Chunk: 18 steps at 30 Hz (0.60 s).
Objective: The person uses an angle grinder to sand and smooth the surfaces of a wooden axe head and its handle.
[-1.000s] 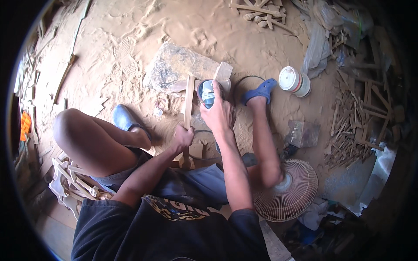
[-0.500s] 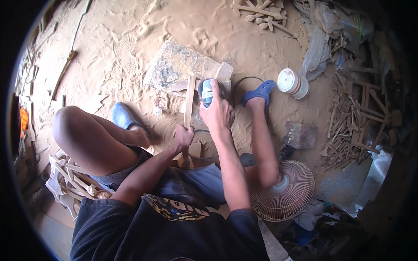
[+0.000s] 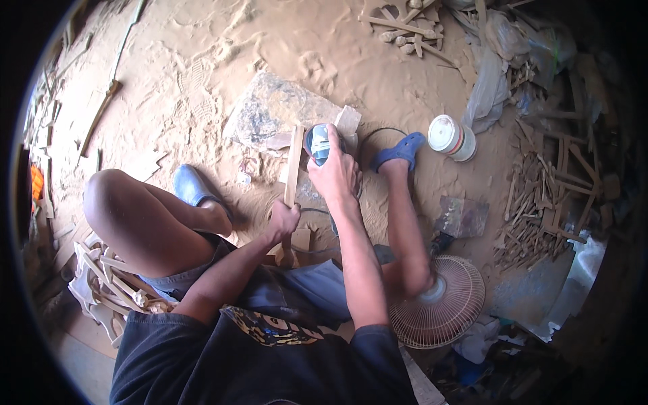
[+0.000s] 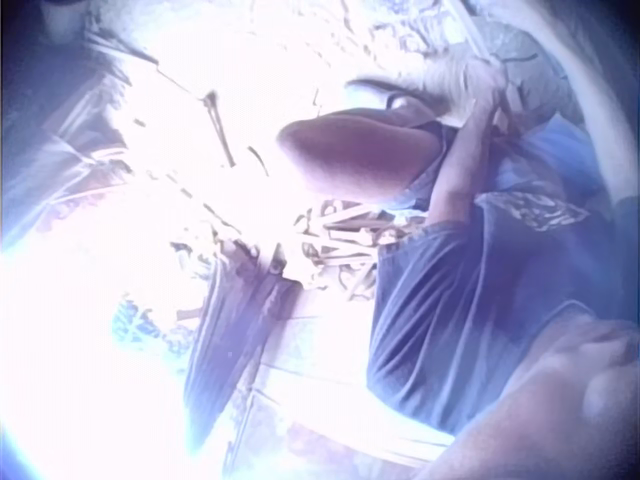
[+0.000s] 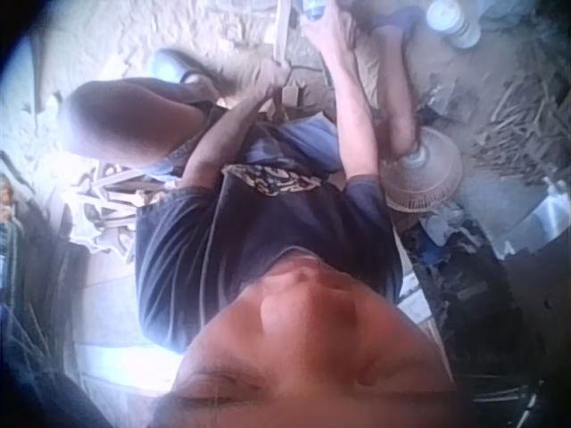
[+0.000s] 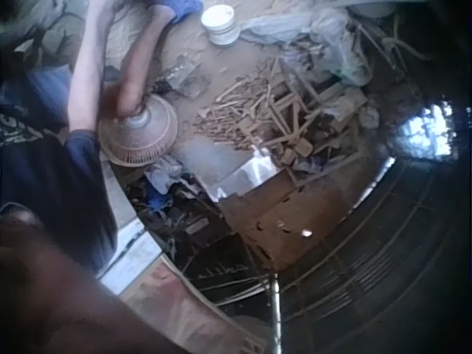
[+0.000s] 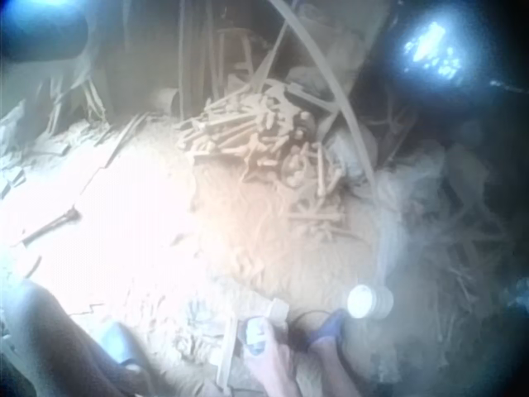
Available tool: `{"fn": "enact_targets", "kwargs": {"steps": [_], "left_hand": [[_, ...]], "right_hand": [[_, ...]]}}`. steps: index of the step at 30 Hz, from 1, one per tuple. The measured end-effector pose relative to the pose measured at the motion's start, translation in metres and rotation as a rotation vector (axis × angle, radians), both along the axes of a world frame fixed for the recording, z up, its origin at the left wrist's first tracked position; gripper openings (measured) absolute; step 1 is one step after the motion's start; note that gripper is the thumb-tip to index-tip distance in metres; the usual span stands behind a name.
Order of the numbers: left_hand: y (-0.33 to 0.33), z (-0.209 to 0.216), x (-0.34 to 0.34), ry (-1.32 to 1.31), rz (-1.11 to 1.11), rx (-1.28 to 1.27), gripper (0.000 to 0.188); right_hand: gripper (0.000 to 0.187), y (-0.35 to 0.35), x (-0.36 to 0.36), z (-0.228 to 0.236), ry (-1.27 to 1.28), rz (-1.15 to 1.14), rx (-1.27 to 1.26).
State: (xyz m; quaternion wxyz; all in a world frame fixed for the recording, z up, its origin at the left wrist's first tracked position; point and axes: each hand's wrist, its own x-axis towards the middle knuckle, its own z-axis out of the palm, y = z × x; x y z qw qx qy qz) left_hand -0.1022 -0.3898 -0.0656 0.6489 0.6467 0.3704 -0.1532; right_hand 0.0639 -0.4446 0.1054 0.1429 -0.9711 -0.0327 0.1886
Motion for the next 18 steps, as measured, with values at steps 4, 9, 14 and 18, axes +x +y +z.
{"fn": "enact_targets", "kwargs": {"steps": [4, 9, 14, 18], "left_hand": [[0.001, 0.01, 0.003, 0.049, -0.016, -0.018, 0.026], [-0.002, -0.001, 0.0, 0.011, 0.031, -0.016, 0.025], [0.0, 0.006, 0.002, -0.029, -0.005, 0.008, 0.023], [0.001, 0.018, 0.004, 0.011, 0.016, -0.035, 0.02]], "right_hand": [[0.09, 0.002, 0.002, -0.003, -0.01, -0.001, -0.047], [0.09, 0.01, 0.005, 0.001, -0.021, 0.011, -0.095], [0.088, 0.009, 0.009, -0.001, -0.012, -0.016, -0.041], [0.088, 0.001, 0.004, -0.009, -0.035, -0.024, -0.011]]}}
